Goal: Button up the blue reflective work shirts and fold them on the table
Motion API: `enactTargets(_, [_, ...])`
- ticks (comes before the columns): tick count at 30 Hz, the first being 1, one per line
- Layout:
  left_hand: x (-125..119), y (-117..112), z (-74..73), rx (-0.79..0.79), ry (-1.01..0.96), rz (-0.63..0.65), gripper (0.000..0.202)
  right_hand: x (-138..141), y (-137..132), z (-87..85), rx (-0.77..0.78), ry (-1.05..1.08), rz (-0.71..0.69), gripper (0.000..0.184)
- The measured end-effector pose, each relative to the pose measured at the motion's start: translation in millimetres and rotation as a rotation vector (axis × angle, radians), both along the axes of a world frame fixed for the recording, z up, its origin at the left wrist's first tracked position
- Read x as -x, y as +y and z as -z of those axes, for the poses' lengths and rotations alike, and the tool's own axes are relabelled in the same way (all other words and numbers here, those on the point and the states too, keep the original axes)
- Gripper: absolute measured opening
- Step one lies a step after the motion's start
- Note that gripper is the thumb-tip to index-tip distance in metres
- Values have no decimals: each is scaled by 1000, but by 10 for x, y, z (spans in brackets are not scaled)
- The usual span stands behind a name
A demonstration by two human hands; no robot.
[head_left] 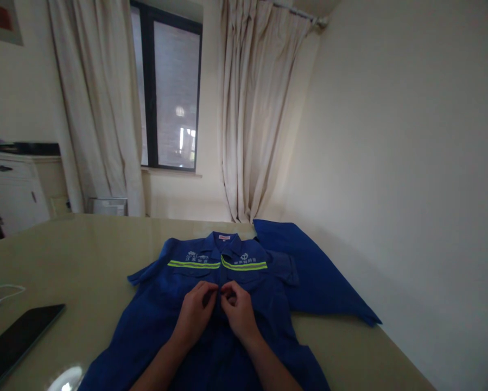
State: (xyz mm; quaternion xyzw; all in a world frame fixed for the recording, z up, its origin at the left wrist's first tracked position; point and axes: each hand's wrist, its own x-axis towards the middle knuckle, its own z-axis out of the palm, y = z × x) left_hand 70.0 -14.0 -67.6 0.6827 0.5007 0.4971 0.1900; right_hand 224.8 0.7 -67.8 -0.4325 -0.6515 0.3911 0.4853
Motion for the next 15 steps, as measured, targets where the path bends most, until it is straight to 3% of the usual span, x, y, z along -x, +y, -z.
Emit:
enactTargets(7, [12,103,53,207,-289,73,28,72,-67,-21,-128,-237,130,15])
enactTargets(15, [126,182,77,312,-376,155,36,57,-92,-49,-126,-228,153,11])
